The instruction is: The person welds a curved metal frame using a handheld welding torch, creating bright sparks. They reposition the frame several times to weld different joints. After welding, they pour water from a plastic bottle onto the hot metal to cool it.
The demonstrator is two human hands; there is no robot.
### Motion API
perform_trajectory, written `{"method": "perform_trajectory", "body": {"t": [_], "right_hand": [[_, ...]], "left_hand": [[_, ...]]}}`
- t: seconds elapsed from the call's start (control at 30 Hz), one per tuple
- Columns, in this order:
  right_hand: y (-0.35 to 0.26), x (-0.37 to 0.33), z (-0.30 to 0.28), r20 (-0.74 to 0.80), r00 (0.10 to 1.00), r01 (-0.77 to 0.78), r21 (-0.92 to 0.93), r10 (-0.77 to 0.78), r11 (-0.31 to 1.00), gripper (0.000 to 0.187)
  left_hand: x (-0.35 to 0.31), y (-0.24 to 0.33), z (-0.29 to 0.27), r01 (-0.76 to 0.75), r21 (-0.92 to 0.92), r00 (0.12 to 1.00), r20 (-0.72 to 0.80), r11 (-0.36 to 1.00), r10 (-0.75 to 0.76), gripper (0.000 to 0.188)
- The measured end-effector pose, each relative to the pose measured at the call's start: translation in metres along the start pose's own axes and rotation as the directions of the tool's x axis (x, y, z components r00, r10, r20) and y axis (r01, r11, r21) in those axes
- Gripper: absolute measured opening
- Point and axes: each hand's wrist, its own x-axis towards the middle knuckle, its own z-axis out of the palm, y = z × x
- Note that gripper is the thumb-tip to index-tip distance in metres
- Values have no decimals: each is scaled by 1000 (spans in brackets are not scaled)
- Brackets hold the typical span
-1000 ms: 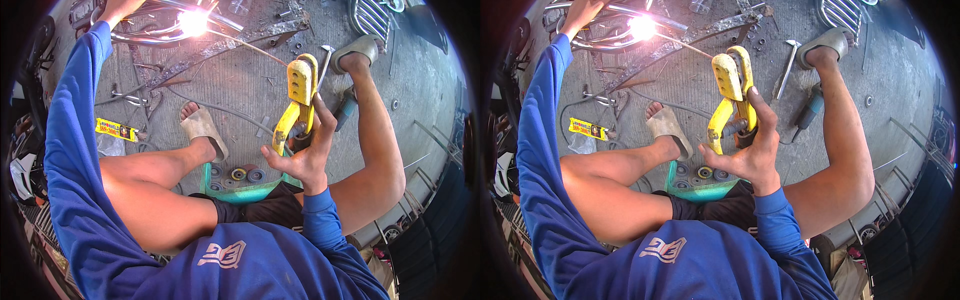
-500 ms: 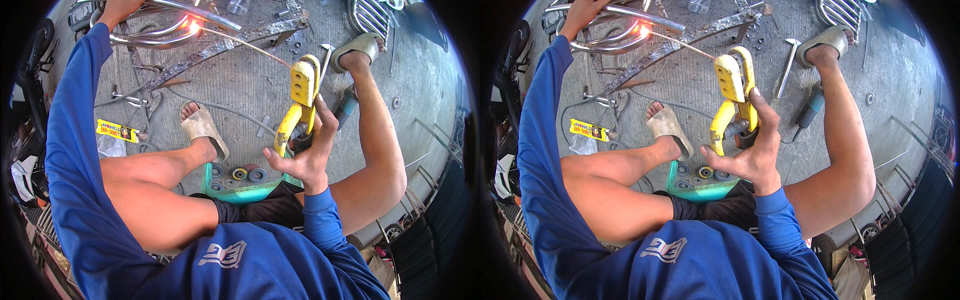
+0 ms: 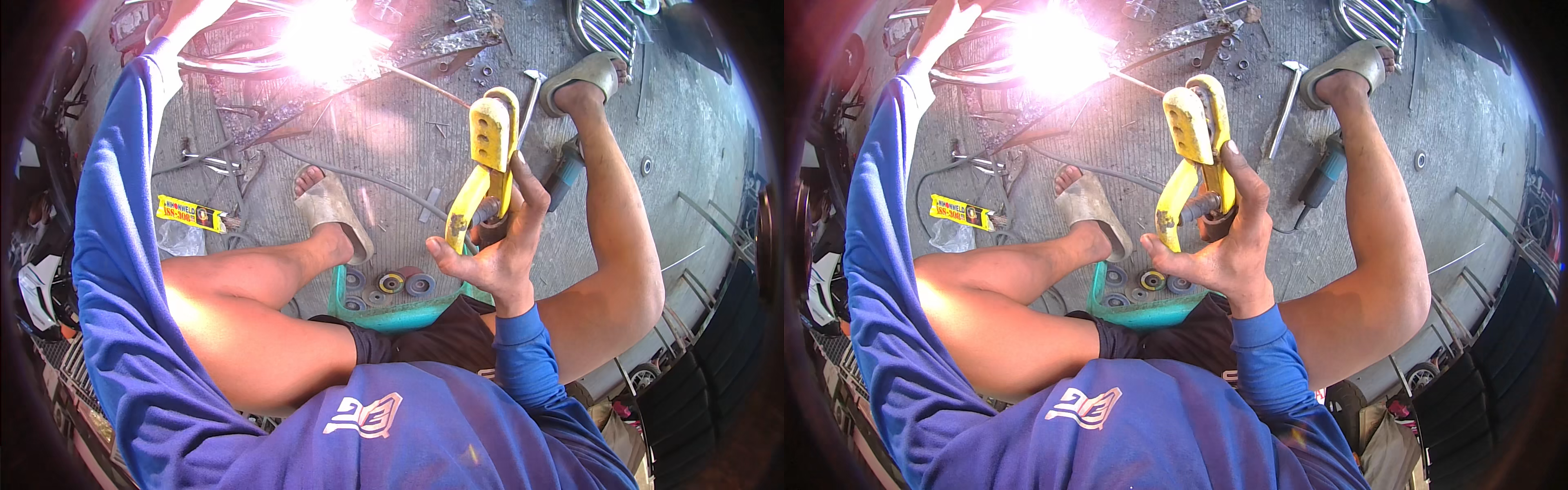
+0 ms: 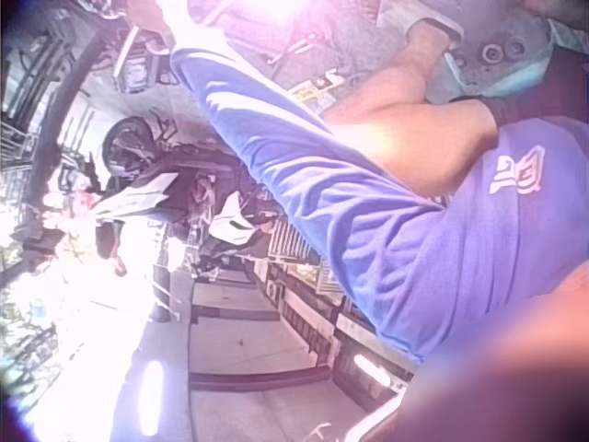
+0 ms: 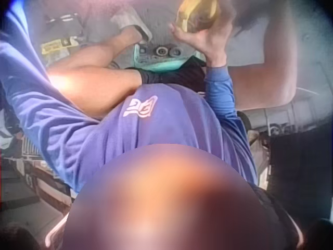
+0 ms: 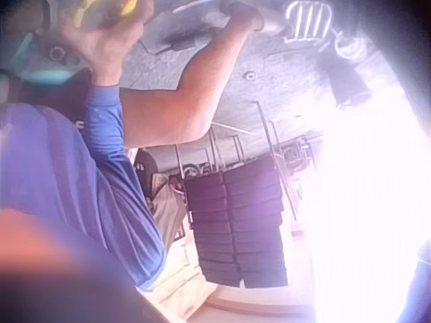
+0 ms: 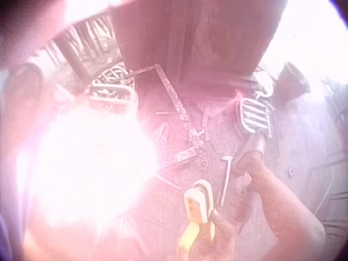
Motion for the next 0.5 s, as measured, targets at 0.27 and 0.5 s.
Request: {"method": "perform_trajectory", "body": {"t": [0.27,0.5], "right_hand": [[5,0,2,-88,995,60,29,-57,998,123],[0,-3,2,-13,997,-71,113,73,991,122]], "left_hand": [[9,-18,7,16,-19,999,28,1000,-16,35],[6,23,0,52,-84,992,-112,995,-61,37]]}}
